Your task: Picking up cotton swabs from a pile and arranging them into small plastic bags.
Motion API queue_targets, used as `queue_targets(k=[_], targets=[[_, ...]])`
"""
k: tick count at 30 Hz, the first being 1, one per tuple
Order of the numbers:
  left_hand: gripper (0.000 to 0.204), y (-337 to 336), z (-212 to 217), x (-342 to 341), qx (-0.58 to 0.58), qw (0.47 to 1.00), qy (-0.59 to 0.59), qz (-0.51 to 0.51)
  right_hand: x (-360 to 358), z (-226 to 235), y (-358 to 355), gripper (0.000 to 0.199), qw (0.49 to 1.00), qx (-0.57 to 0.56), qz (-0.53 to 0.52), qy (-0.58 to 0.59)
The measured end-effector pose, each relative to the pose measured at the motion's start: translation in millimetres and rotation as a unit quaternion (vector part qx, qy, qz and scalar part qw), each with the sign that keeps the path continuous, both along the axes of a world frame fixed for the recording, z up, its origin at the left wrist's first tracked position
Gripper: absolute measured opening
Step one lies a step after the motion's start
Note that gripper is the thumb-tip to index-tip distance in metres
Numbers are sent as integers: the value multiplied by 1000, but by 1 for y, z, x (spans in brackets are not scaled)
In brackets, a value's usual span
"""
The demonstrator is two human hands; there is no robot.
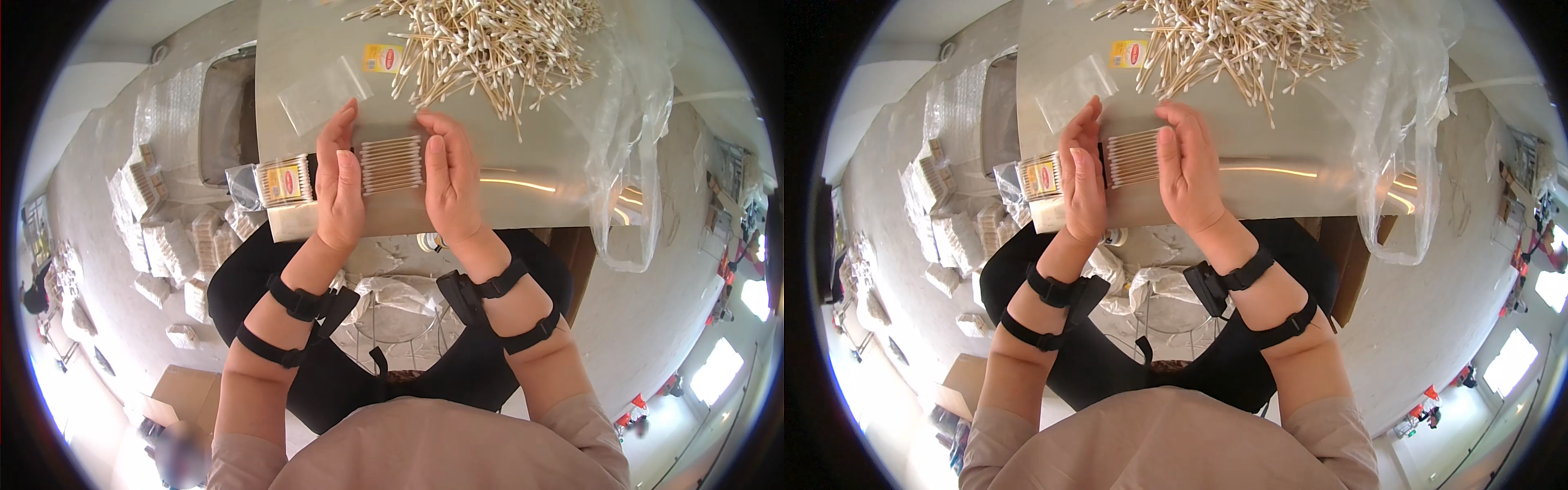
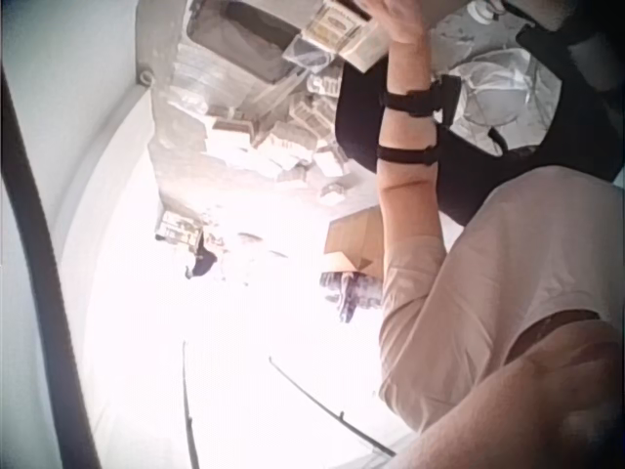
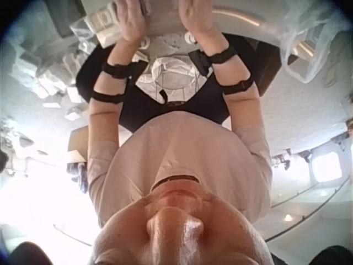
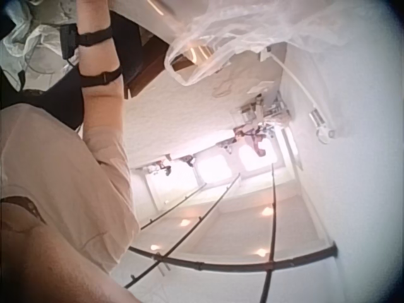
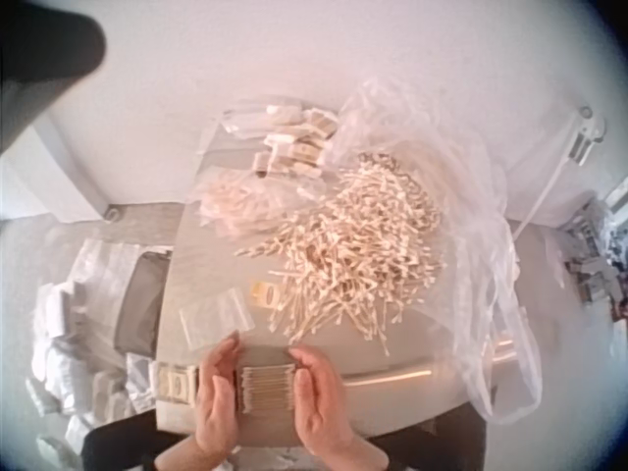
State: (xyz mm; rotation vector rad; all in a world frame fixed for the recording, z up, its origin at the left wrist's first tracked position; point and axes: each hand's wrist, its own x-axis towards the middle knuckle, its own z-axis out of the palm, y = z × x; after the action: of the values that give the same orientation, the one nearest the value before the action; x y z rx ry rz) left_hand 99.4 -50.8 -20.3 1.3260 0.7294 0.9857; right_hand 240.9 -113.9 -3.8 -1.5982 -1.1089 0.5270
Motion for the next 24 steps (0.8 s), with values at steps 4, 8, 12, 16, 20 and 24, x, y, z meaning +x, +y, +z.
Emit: queue_targets(k=[4,8,12,16,20,24], targets=[[64,-2,-4,2,-7,1000,-23,16,-8,-2,-1,35,999,11,27,16],[68,-2,-6,2,-17,999,-45,11,-19,-7,0,37,999,11,20,39],[68,-1,-7,3,-24,998,-50,27,-29,-7,3,36,998,30,24,45],[66,2,-7,2,-17,998,-51,45,-35,-4,7,36,998,20,11,57],[60,7,-3,6,-35,995,-55,71,-38,-9,10,36,999,32,-2,42],[56,9,-3,3,-41,995,-41,82,-38,-14,12,36,995,34,3,94]])
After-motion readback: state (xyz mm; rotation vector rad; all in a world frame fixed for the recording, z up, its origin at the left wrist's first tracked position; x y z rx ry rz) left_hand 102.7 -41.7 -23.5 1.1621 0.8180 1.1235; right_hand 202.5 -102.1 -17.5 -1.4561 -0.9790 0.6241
